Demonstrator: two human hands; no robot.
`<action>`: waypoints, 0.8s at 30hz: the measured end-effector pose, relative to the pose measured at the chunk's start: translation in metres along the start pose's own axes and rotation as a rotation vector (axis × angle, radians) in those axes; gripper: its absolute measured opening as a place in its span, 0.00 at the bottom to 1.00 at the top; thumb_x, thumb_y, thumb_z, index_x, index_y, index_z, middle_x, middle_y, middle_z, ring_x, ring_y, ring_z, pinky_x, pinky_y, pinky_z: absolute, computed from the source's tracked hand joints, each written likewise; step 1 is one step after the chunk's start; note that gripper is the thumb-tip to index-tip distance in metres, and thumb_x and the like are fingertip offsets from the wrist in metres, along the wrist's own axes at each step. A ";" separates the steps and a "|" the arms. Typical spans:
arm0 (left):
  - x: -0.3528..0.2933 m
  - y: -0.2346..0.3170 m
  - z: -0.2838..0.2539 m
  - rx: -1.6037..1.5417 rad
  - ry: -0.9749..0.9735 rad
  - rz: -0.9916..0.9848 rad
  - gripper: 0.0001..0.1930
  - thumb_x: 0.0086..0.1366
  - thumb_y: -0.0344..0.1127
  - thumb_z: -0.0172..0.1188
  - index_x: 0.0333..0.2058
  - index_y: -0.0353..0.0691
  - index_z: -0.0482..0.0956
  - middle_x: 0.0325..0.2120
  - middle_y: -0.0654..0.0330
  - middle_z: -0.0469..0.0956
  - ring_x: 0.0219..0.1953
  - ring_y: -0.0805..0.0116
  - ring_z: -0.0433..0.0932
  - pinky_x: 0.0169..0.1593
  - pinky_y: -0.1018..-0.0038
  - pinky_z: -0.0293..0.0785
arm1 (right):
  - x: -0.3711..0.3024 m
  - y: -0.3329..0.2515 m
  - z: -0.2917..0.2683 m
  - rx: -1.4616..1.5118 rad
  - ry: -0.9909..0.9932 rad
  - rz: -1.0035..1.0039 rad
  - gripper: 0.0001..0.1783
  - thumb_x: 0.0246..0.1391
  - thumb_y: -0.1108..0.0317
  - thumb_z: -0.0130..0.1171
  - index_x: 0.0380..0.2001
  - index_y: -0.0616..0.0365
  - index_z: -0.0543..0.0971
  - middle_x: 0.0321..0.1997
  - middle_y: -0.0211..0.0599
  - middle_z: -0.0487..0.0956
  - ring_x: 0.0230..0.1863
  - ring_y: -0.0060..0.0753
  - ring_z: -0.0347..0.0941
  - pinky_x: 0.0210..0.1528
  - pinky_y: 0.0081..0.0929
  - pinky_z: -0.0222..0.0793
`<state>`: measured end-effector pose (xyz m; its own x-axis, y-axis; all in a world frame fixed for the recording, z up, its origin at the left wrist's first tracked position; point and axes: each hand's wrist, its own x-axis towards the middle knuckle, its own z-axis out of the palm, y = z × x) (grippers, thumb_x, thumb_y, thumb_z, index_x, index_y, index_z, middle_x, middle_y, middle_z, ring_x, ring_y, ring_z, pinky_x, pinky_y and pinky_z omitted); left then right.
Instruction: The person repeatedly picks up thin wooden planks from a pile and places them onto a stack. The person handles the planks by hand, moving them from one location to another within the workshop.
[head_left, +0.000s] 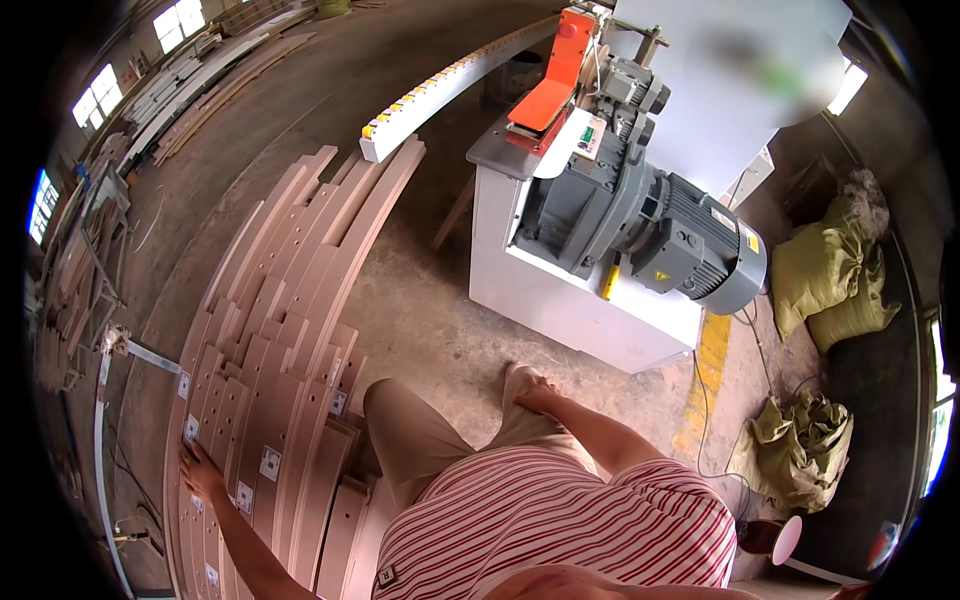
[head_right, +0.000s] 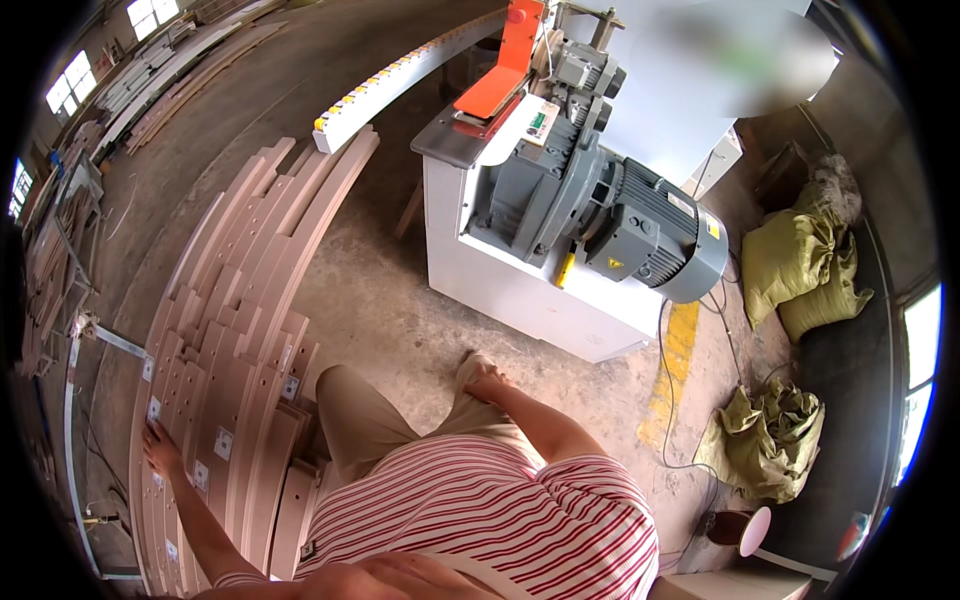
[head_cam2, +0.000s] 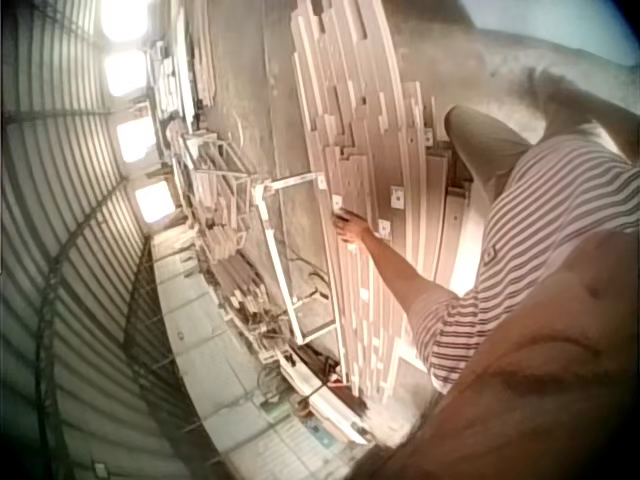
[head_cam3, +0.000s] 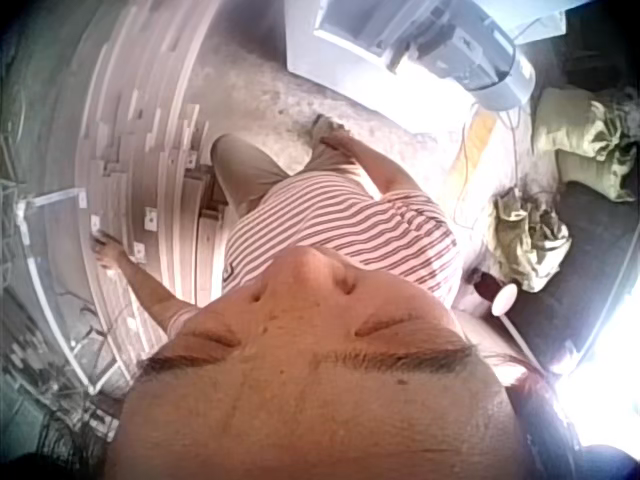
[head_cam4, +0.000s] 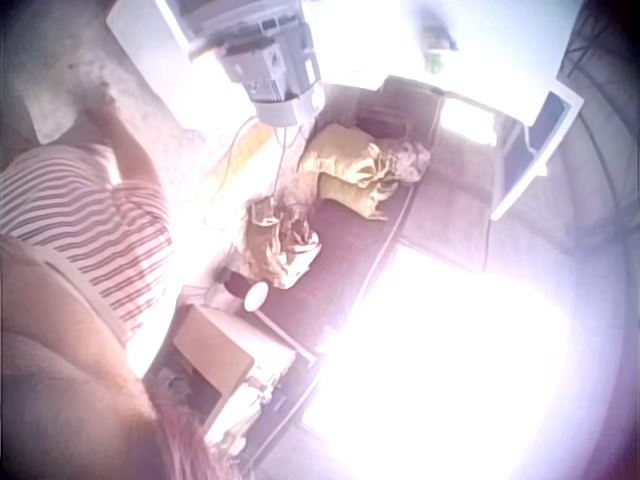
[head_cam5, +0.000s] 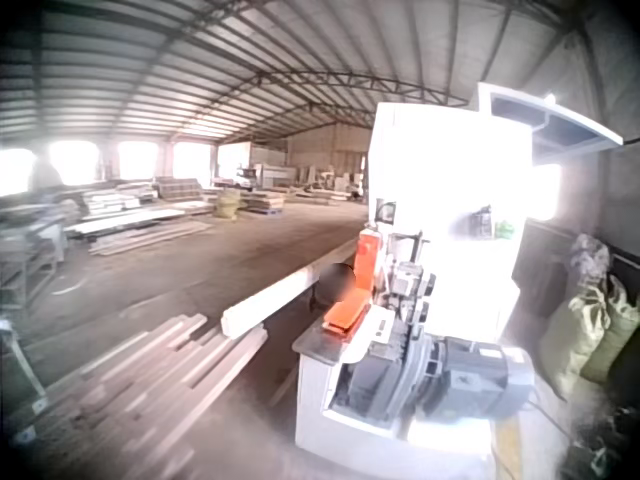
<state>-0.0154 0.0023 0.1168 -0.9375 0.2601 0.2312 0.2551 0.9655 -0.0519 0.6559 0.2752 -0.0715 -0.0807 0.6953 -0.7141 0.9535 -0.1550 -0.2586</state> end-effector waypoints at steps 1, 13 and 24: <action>-0.001 0.001 -0.002 -0.010 0.003 0.003 0.32 0.68 0.64 0.32 0.64 0.56 0.59 0.64 0.66 0.59 0.65 0.61 0.58 0.65 0.57 0.52 | 0.002 0.001 0.001 0.001 -0.003 0.003 0.49 0.44 0.38 0.55 0.67 0.42 0.51 0.70 0.55 0.51 0.69 0.61 0.50 0.67 0.47 0.50; -0.013 0.006 -0.015 -0.117 0.064 0.042 0.27 0.70 0.56 0.36 0.62 0.50 0.64 0.61 0.59 0.64 0.61 0.56 0.64 0.60 0.57 0.61 | 0.014 0.009 0.012 0.018 0.022 -0.053 0.50 0.44 0.39 0.56 0.68 0.39 0.51 0.73 0.46 0.46 0.69 0.63 0.47 0.68 0.49 0.47; -0.017 0.001 -0.011 -0.163 0.155 0.083 0.24 0.71 0.50 0.38 0.56 0.44 0.71 0.56 0.57 0.70 0.57 0.55 0.69 0.57 0.59 0.66 | 0.003 0.000 -0.003 -0.030 -0.086 -0.035 0.48 0.47 0.40 0.53 0.69 0.37 0.48 0.75 0.44 0.38 0.72 0.59 0.43 0.70 0.46 0.45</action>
<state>0.0032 -0.0010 0.1240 -0.8673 0.3216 0.3799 0.3762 0.9233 0.0773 0.6563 0.2792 -0.0712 -0.1377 0.6368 -0.7587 0.9578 -0.1095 -0.2657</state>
